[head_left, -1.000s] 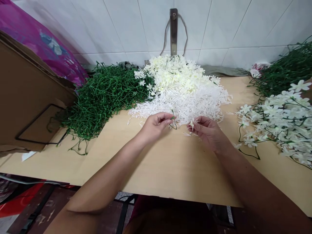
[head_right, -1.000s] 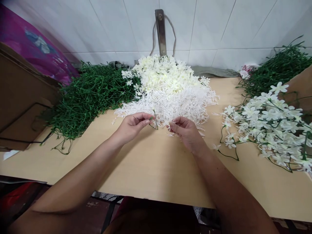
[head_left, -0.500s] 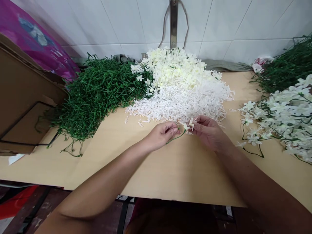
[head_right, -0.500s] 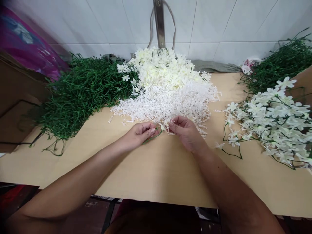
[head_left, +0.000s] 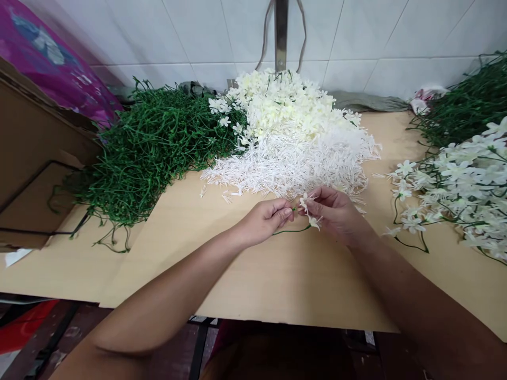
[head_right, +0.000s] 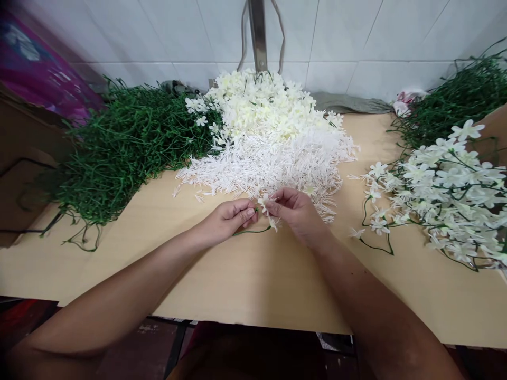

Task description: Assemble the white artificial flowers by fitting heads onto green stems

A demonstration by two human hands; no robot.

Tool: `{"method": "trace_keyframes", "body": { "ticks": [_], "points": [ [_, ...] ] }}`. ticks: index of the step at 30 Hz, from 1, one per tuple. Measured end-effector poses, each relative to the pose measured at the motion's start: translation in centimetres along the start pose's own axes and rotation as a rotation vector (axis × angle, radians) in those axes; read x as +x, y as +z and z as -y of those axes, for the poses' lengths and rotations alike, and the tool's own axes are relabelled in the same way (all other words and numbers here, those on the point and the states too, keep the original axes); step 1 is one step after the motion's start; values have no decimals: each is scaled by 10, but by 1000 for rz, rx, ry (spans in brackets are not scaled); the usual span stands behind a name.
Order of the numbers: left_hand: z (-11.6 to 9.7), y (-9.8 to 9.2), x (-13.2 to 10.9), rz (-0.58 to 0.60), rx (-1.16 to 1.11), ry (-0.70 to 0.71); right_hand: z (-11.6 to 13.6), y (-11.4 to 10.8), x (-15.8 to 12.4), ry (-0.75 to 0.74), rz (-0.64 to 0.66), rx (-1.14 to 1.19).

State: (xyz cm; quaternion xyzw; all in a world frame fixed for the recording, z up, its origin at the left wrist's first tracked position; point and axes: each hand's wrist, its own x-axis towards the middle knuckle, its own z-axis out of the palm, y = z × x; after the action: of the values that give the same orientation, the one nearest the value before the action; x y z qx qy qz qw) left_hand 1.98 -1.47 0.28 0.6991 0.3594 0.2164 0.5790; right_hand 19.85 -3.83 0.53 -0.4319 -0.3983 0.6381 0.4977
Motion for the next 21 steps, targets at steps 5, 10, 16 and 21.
{"method": "trace_keyframes", "body": {
  "ticks": [5, 10, 16, 21],
  "points": [
    [1, -1, 0, 10, 1, -12, -8, 6, 1, 49, 51, 33],
    [-1, -1, 0, 10, -19, 1, -10, 4, 2, 23, 60, -16],
    [0, 2, 1, -14, -37, -30, -10, 5, -1, -125, 79, -246],
    [5, 1, 3, -37, -80, -22, -12, 5, -1, -143, 80, -409]
  ]
}}
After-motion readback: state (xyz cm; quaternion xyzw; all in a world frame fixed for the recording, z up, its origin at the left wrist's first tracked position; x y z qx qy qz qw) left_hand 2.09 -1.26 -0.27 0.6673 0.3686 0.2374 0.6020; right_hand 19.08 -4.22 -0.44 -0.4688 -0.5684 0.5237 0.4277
